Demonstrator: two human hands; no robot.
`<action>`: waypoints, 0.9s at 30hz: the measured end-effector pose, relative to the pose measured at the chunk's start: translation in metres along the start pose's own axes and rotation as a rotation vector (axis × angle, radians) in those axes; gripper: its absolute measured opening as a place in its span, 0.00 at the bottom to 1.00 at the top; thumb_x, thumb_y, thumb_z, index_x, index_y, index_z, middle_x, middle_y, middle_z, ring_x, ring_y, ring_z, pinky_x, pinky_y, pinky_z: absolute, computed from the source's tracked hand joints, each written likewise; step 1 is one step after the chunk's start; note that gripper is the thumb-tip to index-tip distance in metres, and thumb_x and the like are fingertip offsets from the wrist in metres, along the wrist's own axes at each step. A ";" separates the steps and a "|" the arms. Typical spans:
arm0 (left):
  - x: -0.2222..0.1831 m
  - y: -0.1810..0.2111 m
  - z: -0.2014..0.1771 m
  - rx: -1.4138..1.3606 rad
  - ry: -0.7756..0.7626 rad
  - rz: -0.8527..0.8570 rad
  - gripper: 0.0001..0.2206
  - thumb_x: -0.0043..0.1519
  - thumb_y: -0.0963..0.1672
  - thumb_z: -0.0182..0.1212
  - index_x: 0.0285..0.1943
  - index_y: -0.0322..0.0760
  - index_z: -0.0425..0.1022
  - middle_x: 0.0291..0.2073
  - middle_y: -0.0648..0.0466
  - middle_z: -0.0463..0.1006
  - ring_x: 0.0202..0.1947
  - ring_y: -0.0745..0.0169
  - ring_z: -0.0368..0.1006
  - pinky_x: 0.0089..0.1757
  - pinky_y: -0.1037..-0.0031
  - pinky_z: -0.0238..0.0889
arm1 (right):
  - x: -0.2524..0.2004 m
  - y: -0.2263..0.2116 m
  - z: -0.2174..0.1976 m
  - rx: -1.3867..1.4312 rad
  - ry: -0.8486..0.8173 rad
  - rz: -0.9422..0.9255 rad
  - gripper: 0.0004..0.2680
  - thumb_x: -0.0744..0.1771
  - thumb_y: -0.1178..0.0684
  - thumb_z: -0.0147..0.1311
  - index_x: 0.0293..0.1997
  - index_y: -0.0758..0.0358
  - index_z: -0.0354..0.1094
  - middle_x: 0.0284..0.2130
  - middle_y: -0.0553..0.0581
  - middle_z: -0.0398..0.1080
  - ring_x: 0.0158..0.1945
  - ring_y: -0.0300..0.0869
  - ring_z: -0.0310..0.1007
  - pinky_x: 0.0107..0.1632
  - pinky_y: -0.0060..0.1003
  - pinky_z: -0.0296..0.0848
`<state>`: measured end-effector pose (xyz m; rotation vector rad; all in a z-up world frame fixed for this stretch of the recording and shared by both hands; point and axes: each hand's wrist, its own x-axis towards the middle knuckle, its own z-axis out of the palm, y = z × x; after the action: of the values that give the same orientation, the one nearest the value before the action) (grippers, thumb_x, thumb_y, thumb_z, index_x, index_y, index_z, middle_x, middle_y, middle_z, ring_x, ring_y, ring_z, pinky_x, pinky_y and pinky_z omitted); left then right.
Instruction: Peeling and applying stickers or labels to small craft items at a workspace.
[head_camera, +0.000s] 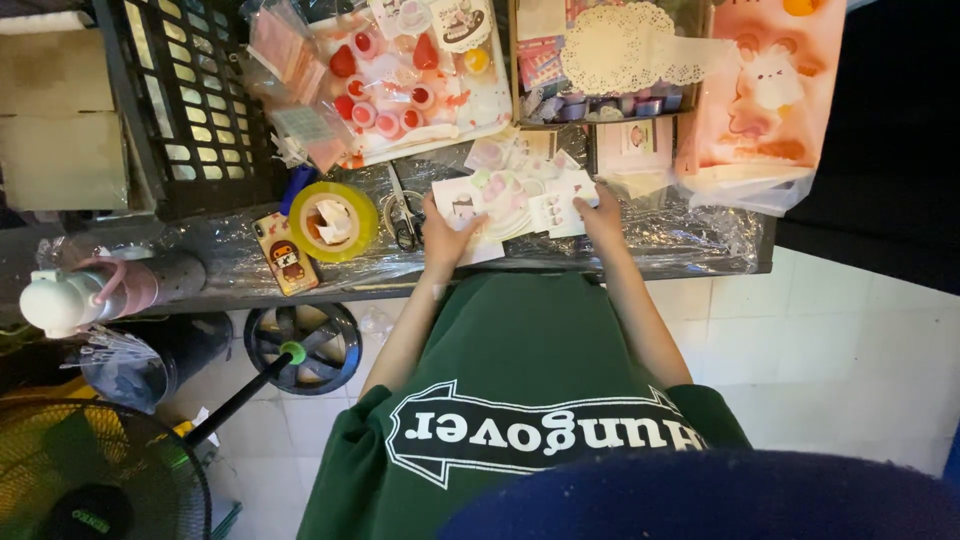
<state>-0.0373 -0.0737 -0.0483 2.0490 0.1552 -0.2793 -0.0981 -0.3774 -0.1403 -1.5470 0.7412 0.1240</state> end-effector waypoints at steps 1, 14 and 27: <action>-0.001 -0.003 -0.002 0.000 0.000 -0.001 0.42 0.50 0.46 0.80 0.67 0.25 0.54 0.51 0.35 0.79 0.51 0.42 0.79 0.51 0.63 0.71 | 0.001 0.003 -0.004 0.000 -0.001 0.001 0.16 0.66 0.59 0.60 0.60 0.69 0.65 0.46 0.56 0.75 0.45 0.38 0.76 0.45 0.33 0.75; -0.009 -0.004 0.007 0.753 -0.003 0.372 0.34 0.59 0.51 0.69 0.73 0.44 0.60 0.67 0.39 0.60 0.62 0.34 0.59 0.57 0.48 0.55 | -0.009 -0.015 -0.029 0.078 0.237 -0.176 0.12 0.67 0.61 0.57 0.57 0.68 0.66 0.45 0.56 0.72 0.46 0.40 0.73 0.47 0.34 0.73; -0.001 0.016 0.030 0.335 -0.080 0.414 0.25 0.63 0.46 0.65 0.68 0.35 0.65 0.63 0.41 0.65 0.62 0.37 0.64 0.59 0.53 0.59 | -0.005 0.018 0.002 -0.380 -0.122 -0.155 0.20 0.66 0.56 0.62 0.64 0.72 0.62 0.52 0.63 0.72 0.45 0.45 0.74 0.47 0.38 0.73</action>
<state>-0.0385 -0.1071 -0.0482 2.3349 -0.3864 -0.1335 -0.1111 -0.3725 -0.1534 -1.9331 0.5168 0.2527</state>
